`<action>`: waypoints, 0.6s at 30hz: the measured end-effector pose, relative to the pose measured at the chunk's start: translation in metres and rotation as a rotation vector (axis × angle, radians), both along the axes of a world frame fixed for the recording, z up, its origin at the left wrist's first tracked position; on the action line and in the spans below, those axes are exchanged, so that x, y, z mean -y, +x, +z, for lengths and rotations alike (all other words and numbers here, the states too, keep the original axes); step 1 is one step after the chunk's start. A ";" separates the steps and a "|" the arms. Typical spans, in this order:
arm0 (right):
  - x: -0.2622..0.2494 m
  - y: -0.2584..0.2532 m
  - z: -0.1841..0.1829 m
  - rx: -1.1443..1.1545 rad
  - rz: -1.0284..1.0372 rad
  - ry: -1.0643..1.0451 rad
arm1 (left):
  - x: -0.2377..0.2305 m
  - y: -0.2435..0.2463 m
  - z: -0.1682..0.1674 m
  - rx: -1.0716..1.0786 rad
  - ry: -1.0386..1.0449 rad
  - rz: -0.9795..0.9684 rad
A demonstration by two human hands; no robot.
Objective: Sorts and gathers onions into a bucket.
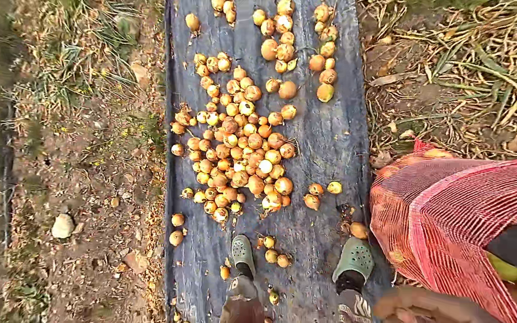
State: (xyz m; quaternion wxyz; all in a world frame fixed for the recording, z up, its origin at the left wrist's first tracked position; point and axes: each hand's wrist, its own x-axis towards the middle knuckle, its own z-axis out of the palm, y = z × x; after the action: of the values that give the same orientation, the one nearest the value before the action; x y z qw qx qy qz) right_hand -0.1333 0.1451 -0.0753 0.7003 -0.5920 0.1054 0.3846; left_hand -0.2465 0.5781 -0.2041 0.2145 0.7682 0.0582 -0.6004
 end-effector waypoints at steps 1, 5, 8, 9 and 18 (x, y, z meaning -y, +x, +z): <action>-0.038 0.003 -0.021 -0.052 0.074 -0.062 | -0.051 -0.003 -0.027 0.006 0.064 0.051; -0.177 0.011 -0.187 -0.016 0.360 -0.446 | -0.191 0.047 -0.124 0.193 0.314 0.237; -0.259 0.045 -0.302 0.125 0.310 -0.843 | -0.246 0.122 -0.188 0.400 0.315 0.143; -0.277 0.054 -0.337 0.233 0.305 -0.984 | -0.260 0.144 -0.214 0.464 0.318 0.065; -0.325 0.100 -0.432 0.211 0.210 -1.181 | -0.283 0.215 -0.347 0.501 0.285 -0.283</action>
State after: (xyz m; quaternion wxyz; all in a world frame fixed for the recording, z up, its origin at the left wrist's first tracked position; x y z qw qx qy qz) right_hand -0.0329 0.4696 -0.5077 0.2189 -0.9226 0.1719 0.2672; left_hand -0.0316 0.8610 -0.5513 0.0265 0.9150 -0.0204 -0.4021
